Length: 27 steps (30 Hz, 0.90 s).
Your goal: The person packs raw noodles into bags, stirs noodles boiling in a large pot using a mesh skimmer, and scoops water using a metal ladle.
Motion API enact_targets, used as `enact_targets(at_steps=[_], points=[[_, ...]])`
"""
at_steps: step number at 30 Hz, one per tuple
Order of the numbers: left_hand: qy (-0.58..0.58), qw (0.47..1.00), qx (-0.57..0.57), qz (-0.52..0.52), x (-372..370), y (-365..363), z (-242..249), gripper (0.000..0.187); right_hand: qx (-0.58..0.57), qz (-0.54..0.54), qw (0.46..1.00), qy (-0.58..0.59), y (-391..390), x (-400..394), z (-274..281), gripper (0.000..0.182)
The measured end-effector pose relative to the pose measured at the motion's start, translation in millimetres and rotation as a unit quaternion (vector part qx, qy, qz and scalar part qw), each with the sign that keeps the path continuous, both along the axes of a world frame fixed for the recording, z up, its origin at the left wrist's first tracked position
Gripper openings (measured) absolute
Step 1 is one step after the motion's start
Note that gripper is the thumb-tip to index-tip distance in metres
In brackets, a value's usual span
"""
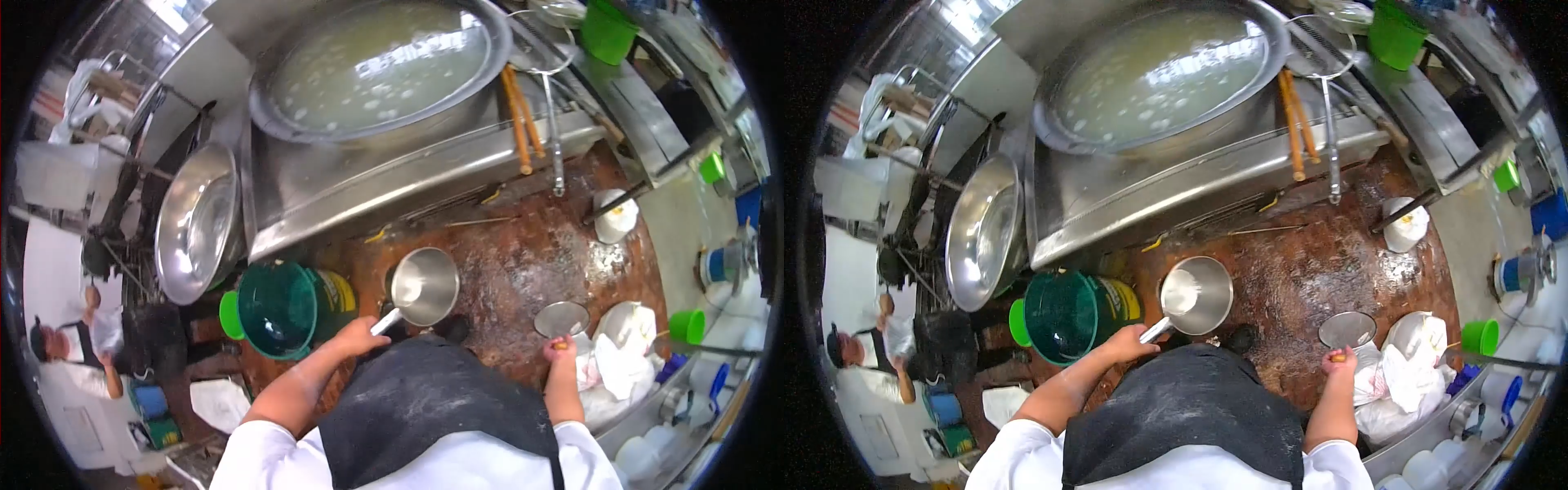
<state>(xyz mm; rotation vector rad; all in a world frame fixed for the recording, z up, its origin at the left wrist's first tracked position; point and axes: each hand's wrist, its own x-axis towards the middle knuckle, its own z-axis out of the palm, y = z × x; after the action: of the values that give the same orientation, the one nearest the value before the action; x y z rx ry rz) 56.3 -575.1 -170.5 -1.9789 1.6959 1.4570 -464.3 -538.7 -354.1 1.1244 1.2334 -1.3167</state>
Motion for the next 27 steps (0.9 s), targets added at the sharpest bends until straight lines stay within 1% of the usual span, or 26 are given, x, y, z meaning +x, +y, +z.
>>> enact_targets(at_steps=[1, 2, 4, 6, 7, 9, 10, 12, 13, 14, 15, 16, 18, 19, 22, 24, 25, 26, 27], points=[[0.019, 0.998, -0.023, 0.054, 15.3, 21.0, -8.0, 0.038, -0.005, 0.005, 1.000, 0.008, 1.7, 1.4, 3.0, 0.020], [0.047, 0.990, 0.016, 0.130, 25.4, 38.2, -1.4, 0.035, -0.011, 0.009, 1.000, 0.016, 3.1, 3.6, 7.5, 0.019], [0.103, 0.952, 0.092, 0.274, 43.5, 68.6, 17.2, 0.030, -0.039, -0.007, 0.999, 0.017, 3.3, 13.1, 14.9, 0.016], [0.102, 0.924, 0.081, 0.360, 67.2, 107.1, 14.1, 0.026, -0.068, -0.027, 0.997, 0.020, 3.3, 24.6, 22.1, 0.024], [0.102, 0.908, 0.074, 0.400, 79.2, 124.5, 11.1, 0.024, -0.082, -0.023, 0.996, -0.024, 4.0, 28.2, 24.2, 0.027], [0.107, 0.876, 0.037, 0.470, 102.1, 153.9, 3.4, 0.020, -0.110, -0.016, 0.988, -0.108, 7.1, 29.5, 26.6, 0.034], [0.109, 0.858, 0.019, 0.502, 114.0, 163.0, -2.3, 0.018, -0.123, -0.003, 0.987, -0.106, 8.1, 30.2, 25.4, 0.032], [0.068, 0.838, 0.007, 0.542, 137.4, 169.3, -14.5, 0.015, -0.149, 0.021, 0.983, -0.103, 10.4, 33.1, 18.4, 0.030], [0.048, 0.828, 0.002, 0.559, 151.6, 169.9, -22.9, 0.014, -0.134, 0.037, 0.987, -0.074, 12.9, 36.6, 20.4, 0.026], [0.054, 0.820, 0.007, 0.569, 170.0, 168.3, -35.7, 0.010, -0.120, 0.053, 0.990, -0.043, 12.4, 44.7, 30.6, 0.023], [0.054, 0.800, 0.035, 0.596, 185.1, 161.2, -41.8, 0.007, -0.107, 0.068, 0.992, -0.011, 10.1, 47.9, 38.6, 0.020], [0.055, 0.780, 0.063, 0.621, 198.5, 151.1, -48.5, 0.004, -0.112, 0.087, 0.990, -0.021, 7.8, 46.6, 46.1, 0.018], [0.019, 0.725, 0.108, 0.680, 218.3, 134.4, -64.6, 0.004, -0.121, 0.122, 0.984, -0.038, 5.8, 47.7, 68.2, 0.017], [0.000, 0.697, 0.132, 0.705, 229.3, 127.8, -74.5, 0.007, -0.100, 0.122, 0.987, -0.008, 0.8, 47.4, 79.3, 0.017], [-0.032, 0.774, 0.177, 0.607, 281.8, 135.7, -138.4, 0.016, -0.110, 0.162, 0.980, 0.026, -2.8, 33.0, 111.6, 0.008], [-0.063, 0.749, 0.204, 0.627, 281.6, 118.7, -139.3, 0.020, -0.067, 0.150, 0.986, 0.042, -6.4, 30.6, 135.4, 0.016], [-0.116, 0.858, 0.236, 0.441, 303.5, 130.1, -181.0, 0.018, -0.046, 0.126, 0.988, 0.073, -5.5, 34.2, 150.4, 0.017], [-0.184, 0.924, 0.236, 0.239, 319.8, 135.6, -211.4, 0.017, -0.025, 0.104, 0.989, 0.103, -6.2, 41.7, 167.0, 0.017], [-0.225, 0.947, 0.200, 0.108, 330.2, 144.6, -243.7, 0.016, -0.025, 0.099, 0.989, 0.105, -0.7, 37.7, 175.2, 0.018]])
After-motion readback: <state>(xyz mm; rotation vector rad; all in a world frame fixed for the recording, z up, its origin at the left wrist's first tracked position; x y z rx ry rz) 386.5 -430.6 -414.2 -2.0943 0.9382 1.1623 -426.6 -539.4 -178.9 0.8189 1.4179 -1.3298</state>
